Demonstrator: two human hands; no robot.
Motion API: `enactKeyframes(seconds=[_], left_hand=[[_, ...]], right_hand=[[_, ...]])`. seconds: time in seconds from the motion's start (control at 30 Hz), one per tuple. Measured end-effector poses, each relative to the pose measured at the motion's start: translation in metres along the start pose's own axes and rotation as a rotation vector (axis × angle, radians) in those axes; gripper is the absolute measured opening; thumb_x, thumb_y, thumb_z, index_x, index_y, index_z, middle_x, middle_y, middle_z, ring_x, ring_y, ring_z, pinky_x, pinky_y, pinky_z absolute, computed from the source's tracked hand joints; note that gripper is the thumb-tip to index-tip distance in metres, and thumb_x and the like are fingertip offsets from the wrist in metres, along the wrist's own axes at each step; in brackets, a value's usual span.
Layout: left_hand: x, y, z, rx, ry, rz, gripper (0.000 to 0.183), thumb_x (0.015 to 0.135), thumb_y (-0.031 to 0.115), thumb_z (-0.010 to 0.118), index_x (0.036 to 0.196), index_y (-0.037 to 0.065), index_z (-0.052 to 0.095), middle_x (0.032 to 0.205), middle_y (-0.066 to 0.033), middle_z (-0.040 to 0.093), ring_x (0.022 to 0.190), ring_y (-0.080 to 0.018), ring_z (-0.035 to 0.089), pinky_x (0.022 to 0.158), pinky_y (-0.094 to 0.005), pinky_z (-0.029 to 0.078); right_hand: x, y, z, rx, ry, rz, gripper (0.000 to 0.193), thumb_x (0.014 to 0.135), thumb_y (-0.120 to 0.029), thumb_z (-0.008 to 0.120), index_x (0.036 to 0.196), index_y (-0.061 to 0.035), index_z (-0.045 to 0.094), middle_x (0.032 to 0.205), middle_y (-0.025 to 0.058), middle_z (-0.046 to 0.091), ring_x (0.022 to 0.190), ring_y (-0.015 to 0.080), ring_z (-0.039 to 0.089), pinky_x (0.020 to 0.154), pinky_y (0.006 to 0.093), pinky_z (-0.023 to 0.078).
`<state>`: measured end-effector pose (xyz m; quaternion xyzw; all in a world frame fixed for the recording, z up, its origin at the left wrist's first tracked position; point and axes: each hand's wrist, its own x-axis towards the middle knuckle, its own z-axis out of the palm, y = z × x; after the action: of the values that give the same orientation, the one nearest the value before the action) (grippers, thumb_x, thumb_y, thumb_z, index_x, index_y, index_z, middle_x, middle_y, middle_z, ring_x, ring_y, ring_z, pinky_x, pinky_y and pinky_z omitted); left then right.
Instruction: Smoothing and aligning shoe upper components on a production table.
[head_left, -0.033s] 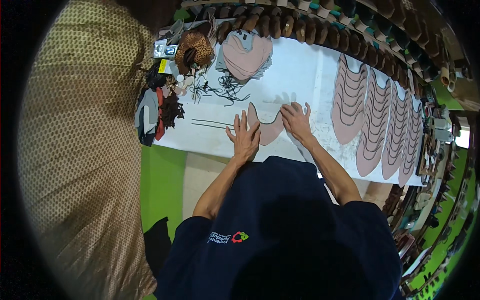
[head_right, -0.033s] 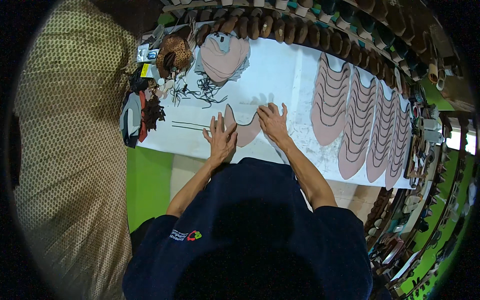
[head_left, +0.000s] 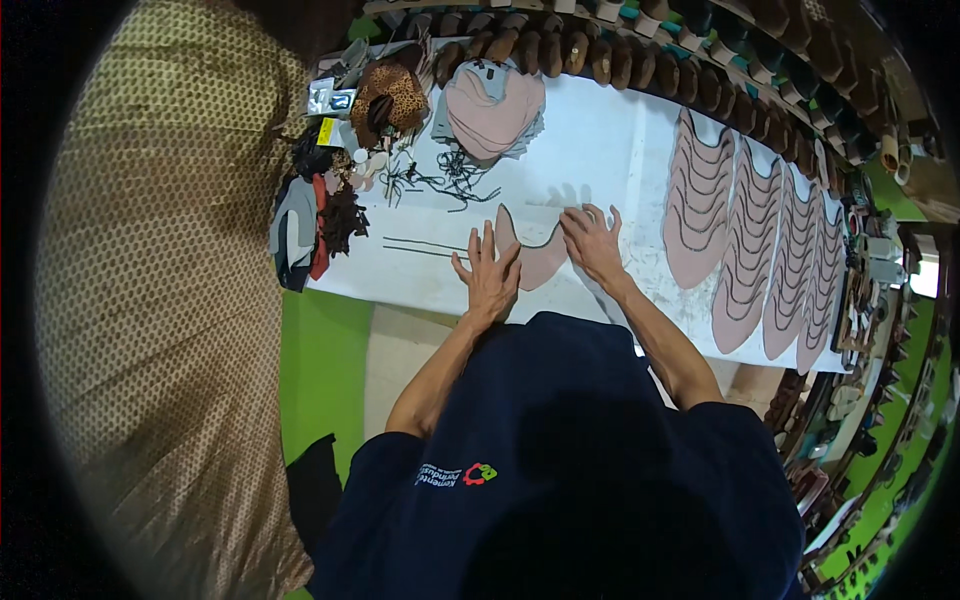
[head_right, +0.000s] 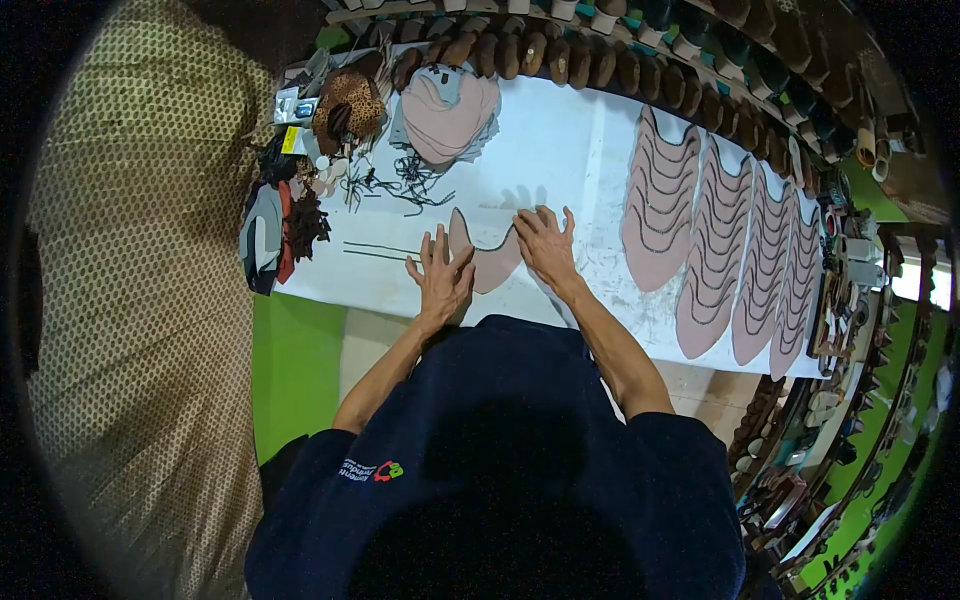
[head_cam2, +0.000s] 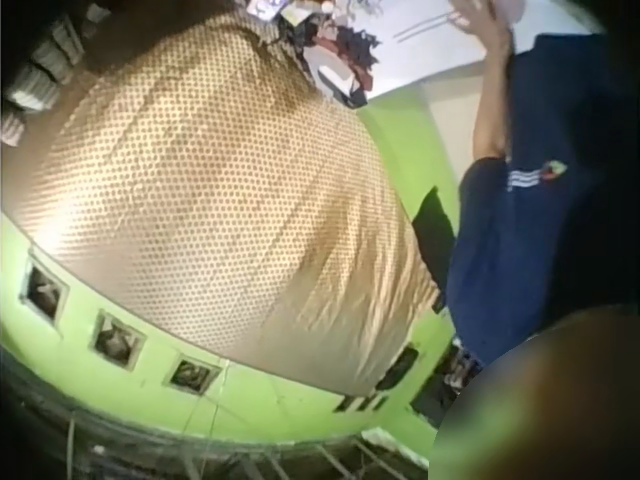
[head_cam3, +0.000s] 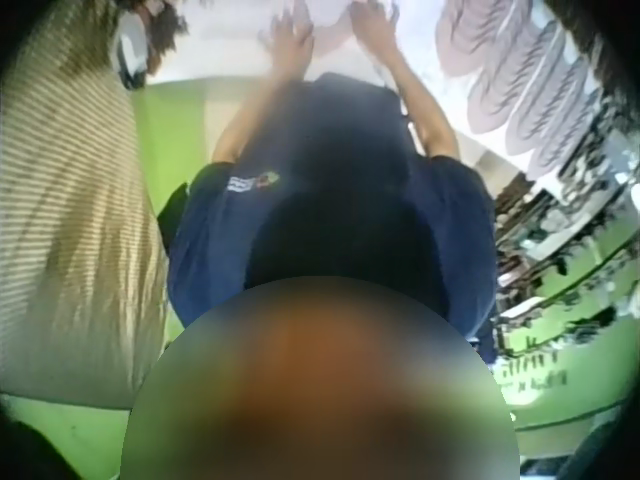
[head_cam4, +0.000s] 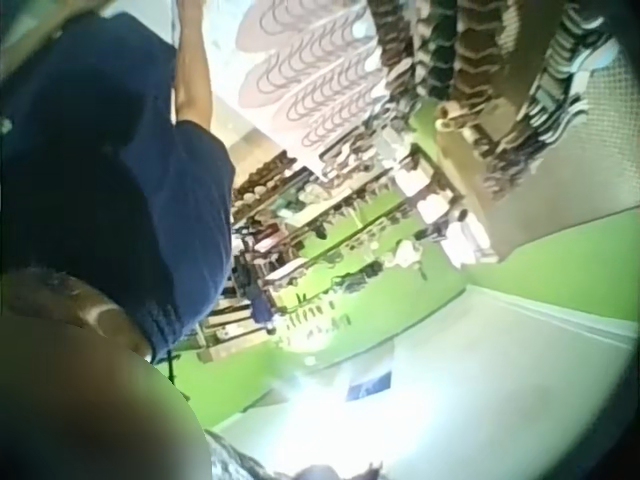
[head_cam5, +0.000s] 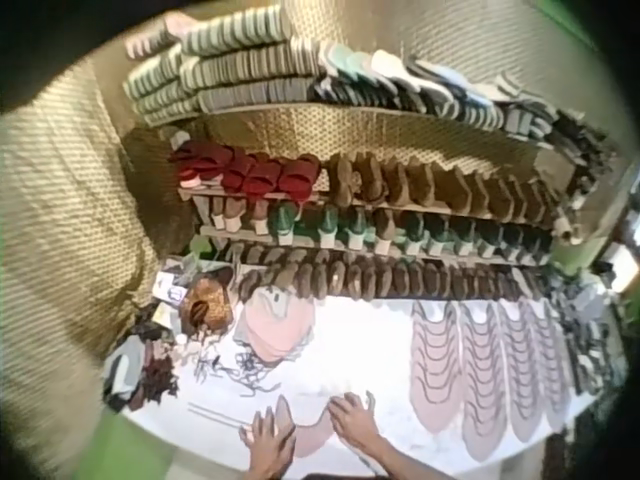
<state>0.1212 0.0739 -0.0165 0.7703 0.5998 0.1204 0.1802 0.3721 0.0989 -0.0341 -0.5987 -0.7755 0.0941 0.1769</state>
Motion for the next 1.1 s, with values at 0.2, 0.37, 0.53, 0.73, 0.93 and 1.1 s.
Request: enactKeyframes(seconds=[0.2, 0.37, 0.53, 0.73, 0.93, 1.1], left_hand=[[-0.002, -0.004, 0.005, 0.001, 0.019, 0.002, 0.037, 0.1, 0.032, 0.065, 0.136, 0.028, 0.069, 0.176, -0.0151, 0.02, 0.162, -0.0395, 0.012, 0.116, -0.08, 0.004], [-0.002, -0.009, 0.01, 0.061, -0.001, 0.032, 0.042, 0.102, 0.039, 0.063, 0.142, 0.031, 0.066, 0.177, -0.0143, 0.018, 0.162, -0.0403, 0.01, 0.115, -0.0814, 0.003], [0.0, -0.011, 0.008, 0.004, -0.012, -0.004, 0.046, 0.1, 0.045, 0.064, 0.143, 0.029, 0.066, 0.177, -0.0146, 0.016, 0.162, -0.041, 0.009, 0.115, -0.0811, 0.004], [0.002, -0.015, 0.003, -0.015, 0.025, -0.039, 0.053, 0.095, 0.052, 0.067, 0.142, 0.027, 0.066, 0.177, -0.0155, 0.015, 0.162, -0.0424, 0.009, 0.114, -0.0823, 0.005], [0.007, -0.018, 0.001, -0.014, 0.003, -0.021, 0.051, 0.095, 0.052, 0.068, 0.142, 0.031, 0.067, 0.177, -0.0159, 0.015, 0.161, -0.0431, 0.009, 0.112, -0.0842, 0.006], [0.018, -0.018, -0.004, -0.002, -0.03, -0.002, 0.048, 0.095, 0.043, 0.07, 0.142, 0.032, 0.067, 0.177, -0.016, 0.013, 0.162, -0.0424, 0.007, 0.112, -0.0828, 0.007]], right_hand=[[-0.014, -0.02, -0.002, 0.069, -0.054, -0.15, 0.036, 0.095, -0.019, 0.07, 0.13, -0.0146, 0.07, 0.135, -0.0013, 0.063, 0.134, 0.0246, 0.051, 0.119, 0.0674, 0.023], [-0.022, -0.031, -0.001, 0.028, -0.073, -0.149, 0.038, 0.095, -0.018, 0.069, 0.133, -0.0133, 0.069, 0.136, -0.0013, 0.062, 0.133, 0.024, 0.052, 0.12, 0.0676, 0.022], [-0.024, -0.039, -0.001, 0.032, -0.037, -0.187, 0.034, 0.095, -0.018, 0.069, 0.129, -0.0132, 0.07, 0.133, -0.0009, 0.063, 0.131, 0.0233, 0.053, 0.119, 0.0676, 0.022], [-0.016, -0.053, 0.006, 0.071, -0.084, -0.159, 0.032, 0.097, -0.024, 0.069, 0.128, -0.0176, 0.07, 0.127, -0.001, 0.064, 0.13, 0.0238, 0.053, 0.116, 0.0689, 0.023], [0.003, -0.064, 0.019, 0.179, -0.045, -0.066, 0.022, 0.097, -0.024, 0.069, 0.117, -0.0185, 0.078, 0.122, 0.0004, 0.067, 0.127, 0.0251, 0.054, 0.115, 0.0694, 0.023], [0.005, -0.068, 0.023, 0.214, -0.015, 0.002, 0.019, 0.095, -0.023, 0.071, 0.11, -0.0186, 0.082, 0.116, -0.0001, 0.069, 0.122, 0.0228, 0.056, 0.115, 0.0687, 0.022]])
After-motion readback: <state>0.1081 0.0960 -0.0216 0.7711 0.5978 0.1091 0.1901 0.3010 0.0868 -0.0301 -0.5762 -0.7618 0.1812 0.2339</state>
